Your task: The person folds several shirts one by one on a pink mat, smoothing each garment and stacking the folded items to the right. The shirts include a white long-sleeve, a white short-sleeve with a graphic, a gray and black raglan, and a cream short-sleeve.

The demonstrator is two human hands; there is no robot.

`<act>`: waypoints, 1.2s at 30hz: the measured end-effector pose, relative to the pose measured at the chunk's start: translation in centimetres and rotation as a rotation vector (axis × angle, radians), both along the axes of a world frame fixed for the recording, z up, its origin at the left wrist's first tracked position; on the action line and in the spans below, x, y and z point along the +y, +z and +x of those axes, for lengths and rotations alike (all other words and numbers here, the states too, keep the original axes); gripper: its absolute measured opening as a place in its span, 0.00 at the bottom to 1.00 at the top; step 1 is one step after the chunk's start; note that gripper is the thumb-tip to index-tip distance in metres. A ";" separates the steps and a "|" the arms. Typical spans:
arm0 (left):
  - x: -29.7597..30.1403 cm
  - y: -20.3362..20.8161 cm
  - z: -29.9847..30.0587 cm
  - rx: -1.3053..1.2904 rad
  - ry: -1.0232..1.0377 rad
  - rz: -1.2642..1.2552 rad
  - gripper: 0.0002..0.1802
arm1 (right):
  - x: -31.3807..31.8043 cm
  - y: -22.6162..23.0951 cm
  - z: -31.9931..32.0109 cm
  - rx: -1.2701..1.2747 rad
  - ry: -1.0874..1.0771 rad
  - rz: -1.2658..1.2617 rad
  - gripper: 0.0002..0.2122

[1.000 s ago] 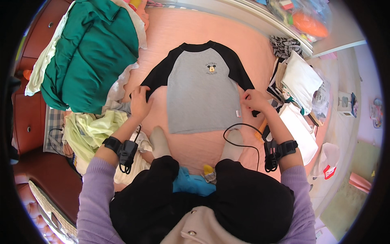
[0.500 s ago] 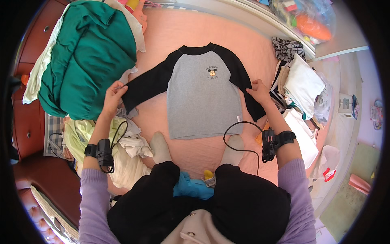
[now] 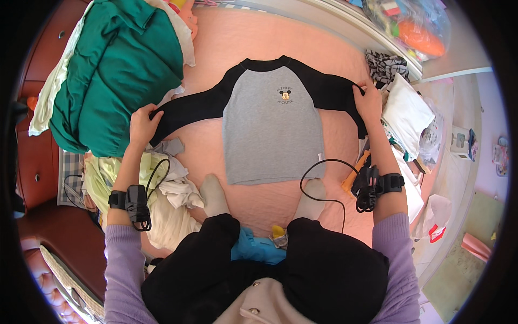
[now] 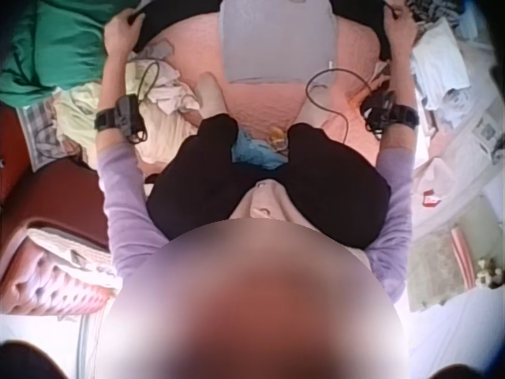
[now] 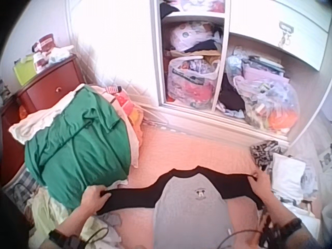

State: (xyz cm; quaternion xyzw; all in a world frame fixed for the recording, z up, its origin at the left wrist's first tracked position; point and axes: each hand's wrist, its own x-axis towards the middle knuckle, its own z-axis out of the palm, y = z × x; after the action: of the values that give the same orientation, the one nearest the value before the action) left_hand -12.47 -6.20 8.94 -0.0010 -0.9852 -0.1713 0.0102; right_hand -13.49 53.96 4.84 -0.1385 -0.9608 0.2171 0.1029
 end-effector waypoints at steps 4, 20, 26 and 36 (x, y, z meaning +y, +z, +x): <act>-0.8 -0.6 0.2 -0.187 -0.042 0.011 0.12 | -0.2 2.8 -0.9 -0.203 0.038 0.139 0.17; 6.0 -3.5 -1.3 -0.469 0.003 0.844 0.14 | -11.8 6.9 -4.8 -0.287 0.531 -0.359 0.14; 11.6 -5.1 -1.6 -0.687 0.044 0.881 0.20 | -14.1 5.5 -5.1 -0.455 0.492 -0.690 0.16; 15.8 -6.6 -2.2 0.050 -0.635 0.035 0.28 | -10.2 -3.1 -1.6 -0.180 0.622 0.054 0.20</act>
State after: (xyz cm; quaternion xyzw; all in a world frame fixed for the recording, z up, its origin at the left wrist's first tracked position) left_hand -14.69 9.59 2.30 -0.3124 -0.9320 -0.1828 -0.0194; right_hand -15.08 43.76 1.76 0.1457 -0.9677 0.1997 -0.0500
